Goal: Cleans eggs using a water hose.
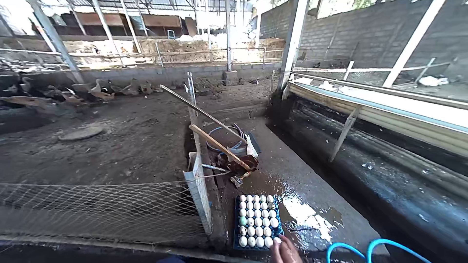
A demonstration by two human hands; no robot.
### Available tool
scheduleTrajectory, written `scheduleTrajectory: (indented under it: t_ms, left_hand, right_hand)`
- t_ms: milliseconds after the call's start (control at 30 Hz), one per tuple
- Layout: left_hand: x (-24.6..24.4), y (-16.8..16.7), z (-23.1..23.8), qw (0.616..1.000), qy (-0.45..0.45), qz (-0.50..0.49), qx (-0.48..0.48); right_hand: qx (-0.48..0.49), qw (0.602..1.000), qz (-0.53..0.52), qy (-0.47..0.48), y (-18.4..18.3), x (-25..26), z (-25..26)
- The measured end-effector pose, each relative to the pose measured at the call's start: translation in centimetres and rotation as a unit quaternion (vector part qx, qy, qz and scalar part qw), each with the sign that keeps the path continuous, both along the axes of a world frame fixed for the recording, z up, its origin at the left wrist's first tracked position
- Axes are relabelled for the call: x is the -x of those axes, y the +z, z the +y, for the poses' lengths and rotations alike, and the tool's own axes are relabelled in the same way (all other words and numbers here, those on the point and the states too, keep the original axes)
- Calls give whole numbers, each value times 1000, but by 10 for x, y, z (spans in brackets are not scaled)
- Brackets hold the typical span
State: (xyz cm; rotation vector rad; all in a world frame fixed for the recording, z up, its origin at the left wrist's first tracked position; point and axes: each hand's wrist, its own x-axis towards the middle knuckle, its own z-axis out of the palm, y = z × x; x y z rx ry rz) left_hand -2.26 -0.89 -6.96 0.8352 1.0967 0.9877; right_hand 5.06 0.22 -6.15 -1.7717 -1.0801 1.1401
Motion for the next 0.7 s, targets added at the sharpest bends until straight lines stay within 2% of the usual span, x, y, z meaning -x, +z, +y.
scheduleTrajectory:
  t_ms: [67,133,200,267,333,400,467,567,633,700]
  left_hand:
    - [7,3,-2,1000,6,-17,-2]
    - [8,20,-8,997,-3,36,63]
    - [11,26,-11,996,-20,52,72]
    - [17,25,-2,999,-16,35,20]
    - [19,22,-2,999,-30,36,24]
    - [14,24,-5,993,-42,83,73]
    - [13,29,-4,995,-50,60,62]
    - [18,54,3,997,-41,-8,58]
    - [14,37,0,997,-53,31,57]
    - [6,23,-4,994,-49,82,44]
  right_hand:
    - [-54,997,0,48,-5,4,-10]
    - [-25,999,21,0,-12,-4,6]
    - [32,995,66,-60,-2,2,7]
    - [-16,998,62,-17,8,15,-9]
    - [-62,996,48,35,0,11,-14]
    - [-25,998,58,-20,-5,0,4]
    - [12,994,69,-79,-5,4,8]
    - [-65,996,55,-10,-4,14,-16]
    - [-45,997,57,-22,-6,3,-6]
    - [11,991,83,-103,-4,-2,7]
